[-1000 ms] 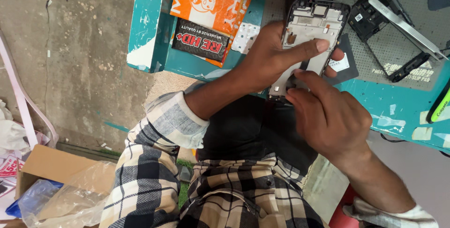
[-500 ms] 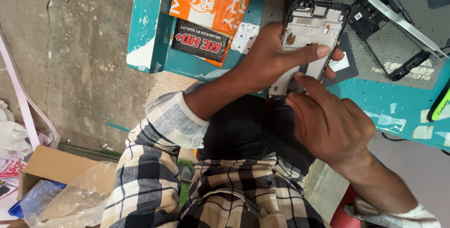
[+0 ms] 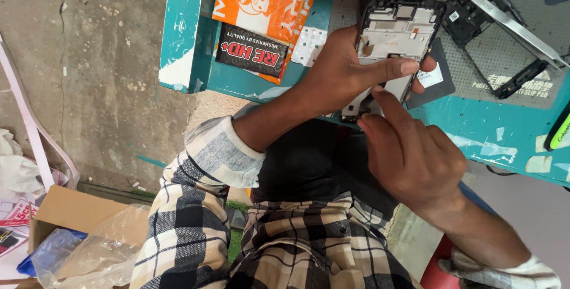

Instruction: The person removes the back cover of a smartphone using a metal tool, then detaches the battery and ribbon cables. They reposition internal components and reconnect the battery before closing the device.

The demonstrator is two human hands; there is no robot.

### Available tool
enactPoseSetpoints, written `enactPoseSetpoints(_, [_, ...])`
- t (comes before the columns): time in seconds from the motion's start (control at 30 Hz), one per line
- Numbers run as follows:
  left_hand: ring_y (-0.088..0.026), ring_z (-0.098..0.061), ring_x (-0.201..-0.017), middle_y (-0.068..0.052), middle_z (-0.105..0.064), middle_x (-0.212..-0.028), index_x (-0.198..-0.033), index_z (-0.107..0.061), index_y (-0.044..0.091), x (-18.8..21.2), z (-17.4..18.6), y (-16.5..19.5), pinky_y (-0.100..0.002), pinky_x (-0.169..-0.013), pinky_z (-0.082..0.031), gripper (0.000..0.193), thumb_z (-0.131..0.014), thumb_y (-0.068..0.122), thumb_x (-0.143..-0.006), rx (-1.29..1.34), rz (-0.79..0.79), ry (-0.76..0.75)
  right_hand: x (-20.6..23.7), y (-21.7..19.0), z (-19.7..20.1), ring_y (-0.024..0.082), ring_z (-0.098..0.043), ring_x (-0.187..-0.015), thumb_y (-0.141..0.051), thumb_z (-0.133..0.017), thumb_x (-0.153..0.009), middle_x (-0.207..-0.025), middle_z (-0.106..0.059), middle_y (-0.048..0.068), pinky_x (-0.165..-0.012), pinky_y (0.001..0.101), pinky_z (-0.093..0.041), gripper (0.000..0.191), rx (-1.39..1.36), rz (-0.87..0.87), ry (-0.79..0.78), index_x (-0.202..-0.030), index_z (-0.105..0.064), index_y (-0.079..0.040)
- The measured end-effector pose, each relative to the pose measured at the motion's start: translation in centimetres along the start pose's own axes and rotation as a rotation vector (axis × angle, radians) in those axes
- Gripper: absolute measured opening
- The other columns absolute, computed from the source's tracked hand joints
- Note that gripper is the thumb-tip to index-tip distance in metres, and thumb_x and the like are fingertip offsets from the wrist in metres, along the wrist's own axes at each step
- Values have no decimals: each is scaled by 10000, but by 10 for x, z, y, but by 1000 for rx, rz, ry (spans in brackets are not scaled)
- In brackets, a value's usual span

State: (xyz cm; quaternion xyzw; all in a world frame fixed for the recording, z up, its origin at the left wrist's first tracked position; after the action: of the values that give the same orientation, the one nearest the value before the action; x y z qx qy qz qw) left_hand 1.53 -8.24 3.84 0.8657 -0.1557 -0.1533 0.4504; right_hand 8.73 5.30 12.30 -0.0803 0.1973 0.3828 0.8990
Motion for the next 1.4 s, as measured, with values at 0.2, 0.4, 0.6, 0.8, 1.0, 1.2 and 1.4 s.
enactPoseSetpoints(0.2, [-208,-784,-963,-162,-769,-1156,-1330,-623,-22,1,0,0,-324,-804,-653,319,-709,139,-1068,-47,7,18,3,-1,-1,114,-649,-691,-134,-773,-1044,-1256,-744,108,-538,253,-426,144,5,-4,-41,-967,-689,-46])
enactPoseSetpoints(0.4, [-217,-777,-968,-158,-767,-1151,-1274,-627,-43,0,1,0,-355,-876,-653,261,-706,113,-1080,15,7,19,-6,2,2,152,-685,-738,-111,-810,-990,-1252,-718,90,-557,280,-479,133,-96,-41,-49,-986,-691,-51])
enactPoseSetpoints(0.6, [-200,-761,-967,-165,-775,-1140,-1258,-644,-57,-1,5,-4,-354,-886,-643,262,-709,134,-1092,1,-18,46,-17,13,8,214,-692,-718,-52,-853,-854,-1189,-675,109,-571,323,-540,203,-275,-59,-76,-965,-687,-15])
enactPoseSetpoints(0.8, [-206,-766,-943,-164,-766,-1112,-1256,-635,-48,-2,5,-7,-359,-848,-651,262,-697,153,-1100,83,-21,60,-13,17,-1,210,-699,-784,-25,-840,-887,-1229,-668,84,-629,316,-550,183,-256,-28,-83,-990,-690,-38])
enactPoseSetpoints(1.0, [-231,-773,-922,-180,-761,-1099,-1248,-632,-52,-2,4,-7,-366,-813,-658,273,-702,156,-1087,123,-6,83,-11,11,-1,145,-614,-655,-81,-852,-836,-1124,-704,72,-514,274,-474,123,1,149,-35,-905,-755,-53])
enactPoseSetpoints(1.2, [-262,-783,-925,-202,-753,-1101,-1290,-638,-68,-1,4,-8,-421,-856,-679,318,-717,145,-1068,168,28,142,-20,14,6,160,-653,-744,-19,-819,-818,-1133,-696,68,-564,278,-492,165,-74,187,-53,-968,-775,-71])
enactPoseSetpoints(1.4, [-292,-794,-966,-202,-755,-1097,-1294,-630,-59,-2,6,-9,-434,-851,-693,324,-709,151,-1060,163,21,169,-25,16,10,172,-675,-751,-49,-820,-855,-1154,-703,71,-589,290,-513,177,-136,127,-111,-1019,-771,-91])
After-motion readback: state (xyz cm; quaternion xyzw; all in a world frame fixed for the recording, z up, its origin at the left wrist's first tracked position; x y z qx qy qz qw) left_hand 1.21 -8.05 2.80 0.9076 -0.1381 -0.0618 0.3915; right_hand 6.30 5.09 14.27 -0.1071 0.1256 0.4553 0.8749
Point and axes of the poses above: each hand's wrist, its own x-axis away from the middle knuckle, its own z-axis out of the back of the hand, y = z × x, the point moved 3 cm from there along -x, towards the middle knuckle
